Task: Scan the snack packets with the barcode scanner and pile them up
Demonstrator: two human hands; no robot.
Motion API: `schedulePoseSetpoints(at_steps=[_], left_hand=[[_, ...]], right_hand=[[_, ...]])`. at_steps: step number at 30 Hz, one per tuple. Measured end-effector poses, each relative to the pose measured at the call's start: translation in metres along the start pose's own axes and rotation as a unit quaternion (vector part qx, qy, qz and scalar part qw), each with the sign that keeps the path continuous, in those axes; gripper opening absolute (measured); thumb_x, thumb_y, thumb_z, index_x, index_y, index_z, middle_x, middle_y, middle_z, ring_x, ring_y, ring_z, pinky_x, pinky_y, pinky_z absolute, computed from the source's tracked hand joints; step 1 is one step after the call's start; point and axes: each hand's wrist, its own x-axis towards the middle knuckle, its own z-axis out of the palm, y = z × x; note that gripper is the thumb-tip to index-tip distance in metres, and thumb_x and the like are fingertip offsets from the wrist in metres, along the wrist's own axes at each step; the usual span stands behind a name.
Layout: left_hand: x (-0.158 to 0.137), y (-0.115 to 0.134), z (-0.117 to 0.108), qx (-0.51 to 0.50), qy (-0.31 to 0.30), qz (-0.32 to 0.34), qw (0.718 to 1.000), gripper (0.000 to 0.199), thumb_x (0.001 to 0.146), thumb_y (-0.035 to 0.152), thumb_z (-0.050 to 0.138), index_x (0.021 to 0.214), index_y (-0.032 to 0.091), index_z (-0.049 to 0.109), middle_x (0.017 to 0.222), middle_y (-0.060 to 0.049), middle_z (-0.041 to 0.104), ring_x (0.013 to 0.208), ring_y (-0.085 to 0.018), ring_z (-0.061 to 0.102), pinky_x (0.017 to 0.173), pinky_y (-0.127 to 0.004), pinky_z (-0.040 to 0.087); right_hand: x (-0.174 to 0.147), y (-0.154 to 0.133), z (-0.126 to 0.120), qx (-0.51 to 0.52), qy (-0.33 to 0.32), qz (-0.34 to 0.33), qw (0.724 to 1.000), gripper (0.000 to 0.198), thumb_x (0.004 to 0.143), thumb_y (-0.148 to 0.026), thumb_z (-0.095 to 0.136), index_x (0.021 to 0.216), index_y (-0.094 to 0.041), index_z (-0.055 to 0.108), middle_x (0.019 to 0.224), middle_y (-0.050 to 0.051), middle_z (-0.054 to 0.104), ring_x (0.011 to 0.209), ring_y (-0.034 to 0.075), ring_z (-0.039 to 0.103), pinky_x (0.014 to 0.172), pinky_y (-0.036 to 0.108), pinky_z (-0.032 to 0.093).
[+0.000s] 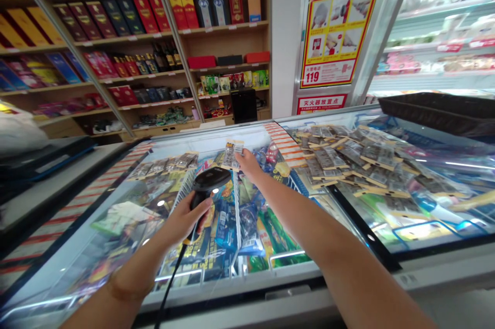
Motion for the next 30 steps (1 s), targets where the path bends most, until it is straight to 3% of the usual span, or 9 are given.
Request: schedulePoseSetpoints(at_steps=[5, 8, 11, 14, 17, 20, 23, 26, 30], left_hand=[[0.001, 0.003, -0.002, -0.025, 0.02, 0.001, 0.999, 0.052, 0.08, 0.072, 0.063, 0.095, 0.022, 0.052, 0.054, 0.008, 0.053, 0.037, -0.011, 0.046, 0.039, -0.023, 0.037], [0.0, 0.013, -0.018, 0.005, 0.098, 0.005, 0.995, 0.05, 0.08, 0.068, 0.064, 0.095, 0.022, 0.054, 0.055, 0.007, 0.053, 0.038, -0.012, 0.047, 0.039, -0.024, 0.037], [-0.002, 0.025, -0.046, 0.045, 0.202, 0.005, 0.978, 0.044, 0.078, 0.061, 0.069, 0.092, 0.022, 0.055, 0.054, 0.006, 0.053, 0.038, -0.013, 0.049, 0.039, -0.024, 0.037], [-0.005, 0.035, -0.074, -0.018, 0.281, 0.008, 0.96, 0.043, 0.078, 0.062, 0.068, 0.087, 0.022, 0.052, 0.054, 0.007, 0.053, 0.037, -0.012, 0.048, 0.039, -0.023, 0.037], [-0.01, 0.04, -0.092, -0.086, 0.331, 0.027, 0.939, 0.044, 0.078, 0.061, 0.07, 0.086, 0.023, 0.049, 0.054, 0.007, 0.054, 0.038, -0.011, 0.048, 0.039, -0.022, 0.038], [-0.013, 0.041, -0.098, -0.106, 0.345, 0.031, 0.932, 0.042, 0.079, 0.058, 0.071, 0.086, 0.024, 0.048, 0.055, 0.006, 0.055, 0.039, -0.011, 0.05, 0.039, -0.022, 0.039], [-0.012, 0.04, -0.097, -0.119, 0.335, 0.022, 0.935, 0.041, 0.08, 0.057, 0.072, 0.085, 0.024, 0.049, 0.056, 0.006, 0.055, 0.039, -0.011, 0.049, 0.039, -0.023, 0.039], [-0.009, 0.037, -0.094, -0.132, 0.32, 0.018, 0.938, 0.041, 0.079, 0.058, 0.073, 0.085, 0.024, 0.049, 0.056, 0.006, 0.055, 0.039, -0.012, 0.05, 0.039, -0.023, 0.039], [-0.003, 0.036, -0.081, -0.131, 0.288, 0.018, 0.949, 0.044, 0.077, 0.061, 0.073, 0.081, 0.024, 0.049, 0.054, 0.005, 0.055, 0.037, -0.011, 0.048, 0.037, -0.023, 0.037]], right_hand=[[0.0, 0.002, -0.004, -0.07, 0.061, -0.033, 0.995, 0.033, 0.082, -0.052, 0.064, 0.096, -0.022, 0.06, 0.08, 0.001, 0.069, 0.074, 0.018, 0.065, 0.066, 0.029, 0.053], [0.0, -0.004, -0.001, -0.11, 0.117, -0.02, 0.987, 0.029, 0.08, -0.048, 0.067, 0.082, -0.021, 0.057, 0.07, -0.001, 0.063, 0.068, 0.016, 0.06, 0.062, 0.027, 0.051], [0.004, -0.015, 0.017, -0.109, 0.109, 0.047, 0.987, 0.026, 0.08, -0.04, 0.07, 0.074, -0.021, 0.054, 0.064, -0.002, 0.06, 0.061, 0.014, 0.058, 0.058, 0.025, 0.05], [0.017, -0.028, 0.059, -0.113, 0.066, 0.107, 0.986, 0.026, 0.081, -0.032, 0.073, 0.068, -0.02, 0.054, 0.06, -0.002, 0.06, 0.056, 0.012, 0.058, 0.05, 0.021, 0.042], [0.035, -0.034, 0.119, -0.133, 0.03, 0.113, 0.984, 0.03, 0.08, -0.028, 0.075, 0.062, -0.019, 0.054, 0.055, 0.0, 0.059, 0.051, 0.011, 0.054, 0.044, 0.02, 0.034], [0.053, -0.032, 0.175, -0.142, 0.027, 0.116, 0.983, 0.03, 0.08, -0.025, 0.076, 0.06, -0.02, 0.055, 0.058, 0.003, 0.064, 0.051, 0.011, 0.056, 0.045, 0.021, 0.038], [0.064, -0.026, 0.204, -0.15, 0.027, 0.128, 0.98, 0.024, 0.081, -0.026, 0.074, 0.063, -0.019, 0.06, 0.064, 0.006, 0.07, 0.054, 0.015, 0.062, 0.047, 0.023, 0.042], [0.067, -0.02, 0.197, -0.164, 0.032, 0.122, 0.978, 0.016, 0.081, -0.024, 0.072, 0.068, -0.019, 0.064, 0.066, 0.006, 0.071, 0.056, 0.016, 0.064, 0.046, 0.023, 0.04], [0.057, -0.023, 0.142, -0.182, 0.059, 0.091, 0.977, 0.008, 0.076, -0.018, 0.071, 0.07, -0.019, 0.067, 0.069, 0.003, 0.072, 0.057, 0.015, 0.064, 0.046, 0.022, 0.041]])
